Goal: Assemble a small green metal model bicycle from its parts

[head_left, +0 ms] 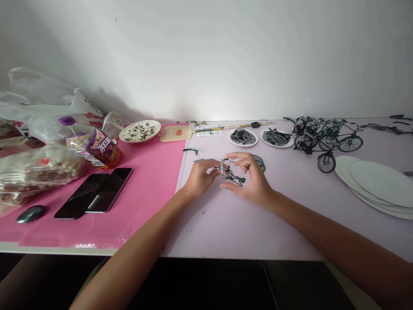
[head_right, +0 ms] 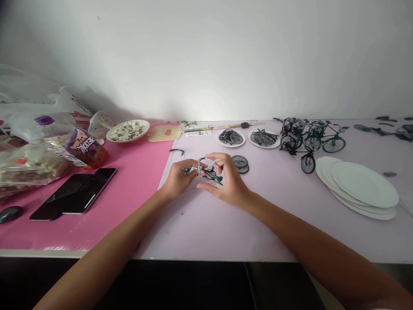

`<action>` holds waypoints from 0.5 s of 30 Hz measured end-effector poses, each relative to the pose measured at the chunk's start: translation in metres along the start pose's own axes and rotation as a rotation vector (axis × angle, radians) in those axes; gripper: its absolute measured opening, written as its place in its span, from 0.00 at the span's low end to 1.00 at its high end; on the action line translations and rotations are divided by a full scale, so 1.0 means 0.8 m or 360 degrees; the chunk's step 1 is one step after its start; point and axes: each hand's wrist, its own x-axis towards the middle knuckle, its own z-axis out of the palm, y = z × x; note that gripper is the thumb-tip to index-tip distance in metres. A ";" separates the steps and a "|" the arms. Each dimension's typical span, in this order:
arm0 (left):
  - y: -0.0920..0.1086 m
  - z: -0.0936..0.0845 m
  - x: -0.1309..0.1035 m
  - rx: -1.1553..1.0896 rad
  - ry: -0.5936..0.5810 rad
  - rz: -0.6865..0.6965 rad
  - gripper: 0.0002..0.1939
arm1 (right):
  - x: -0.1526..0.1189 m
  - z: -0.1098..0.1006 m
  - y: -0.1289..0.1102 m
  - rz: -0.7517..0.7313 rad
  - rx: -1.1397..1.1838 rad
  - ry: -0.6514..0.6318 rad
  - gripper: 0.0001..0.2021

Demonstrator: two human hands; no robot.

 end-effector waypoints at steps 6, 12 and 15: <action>0.003 -0.003 0.003 -0.0135 0.0047 -0.0219 0.11 | 0.000 0.001 0.011 0.0161 0.0032 -0.0001 0.18; 0.003 -0.003 0.005 -0.0280 -0.0060 -0.0233 0.14 | 0.000 0.003 0.017 0.0224 0.0193 0.0001 0.19; 0.004 -0.003 0.004 -0.0273 -0.0098 -0.0221 0.15 | 0.000 0.005 0.018 0.0257 0.0242 0.0035 0.19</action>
